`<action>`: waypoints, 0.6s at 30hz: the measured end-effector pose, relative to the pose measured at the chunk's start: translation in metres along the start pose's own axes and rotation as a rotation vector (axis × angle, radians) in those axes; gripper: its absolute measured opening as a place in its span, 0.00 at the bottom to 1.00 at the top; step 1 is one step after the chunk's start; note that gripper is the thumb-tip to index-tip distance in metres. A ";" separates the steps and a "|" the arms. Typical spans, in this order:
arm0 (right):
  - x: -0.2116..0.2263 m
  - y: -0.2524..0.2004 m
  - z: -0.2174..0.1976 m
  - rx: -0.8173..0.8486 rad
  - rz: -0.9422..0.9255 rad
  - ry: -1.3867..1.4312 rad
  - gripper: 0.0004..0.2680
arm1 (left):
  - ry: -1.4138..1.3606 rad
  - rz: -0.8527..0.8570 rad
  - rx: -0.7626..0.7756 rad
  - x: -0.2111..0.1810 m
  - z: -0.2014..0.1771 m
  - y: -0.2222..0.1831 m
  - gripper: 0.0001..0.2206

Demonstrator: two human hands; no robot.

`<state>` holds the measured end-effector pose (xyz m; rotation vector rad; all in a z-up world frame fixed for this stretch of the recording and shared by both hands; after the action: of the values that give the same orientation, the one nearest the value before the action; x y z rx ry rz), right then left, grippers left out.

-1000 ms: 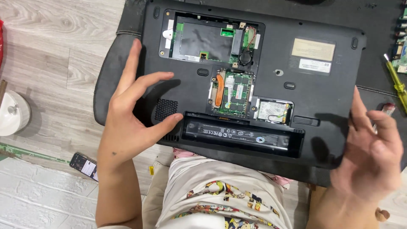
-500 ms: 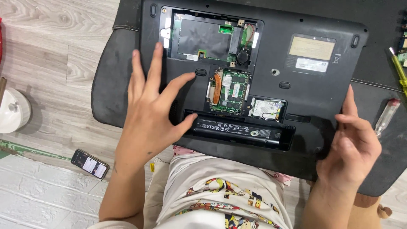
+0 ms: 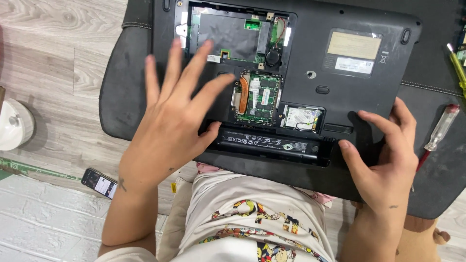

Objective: Disassembling a laptop using screwdrivers and a pry tool to access internal components.

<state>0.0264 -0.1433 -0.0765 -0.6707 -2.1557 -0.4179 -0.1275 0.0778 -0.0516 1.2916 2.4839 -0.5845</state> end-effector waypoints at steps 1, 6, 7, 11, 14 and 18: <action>-0.003 -0.001 0.000 0.002 0.001 0.000 0.19 | -0.001 -0.001 0.002 0.000 -0.001 0.001 0.31; -0.012 -0.007 -0.001 -0.013 -0.011 0.000 0.18 | -0.049 0.254 0.064 -0.029 0.005 -0.002 0.16; -0.012 -0.007 -0.001 -0.012 -0.010 0.001 0.18 | -0.049 0.252 0.065 -0.030 0.012 -0.002 0.16; -0.010 -0.007 -0.001 -0.030 -0.028 0.001 0.15 | -0.008 0.264 0.030 -0.037 0.022 -0.003 0.09; -0.008 -0.006 -0.003 -0.030 -0.024 -0.006 0.14 | -0.024 0.257 0.027 -0.039 0.022 -0.002 0.08; -0.002 -0.005 -0.002 0.005 -0.048 -0.074 0.15 | 0.007 0.257 0.039 -0.041 0.027 -0.001 0.06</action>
<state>0.0259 -0.1488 -0.0769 -0.6422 -2.2461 -0.4188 -0.1035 0.0358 -0.0577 1.5968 2.2711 -0.5678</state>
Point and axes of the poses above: each hand's wrist, its own y-axis towards the middle knuckle, its own z-axis out of the palm, x = y × z, the point moved 9 cm from there along y, towards the middle knuckle, and after that the axes turned 13 degrees about -z, right-handed, at the moved point
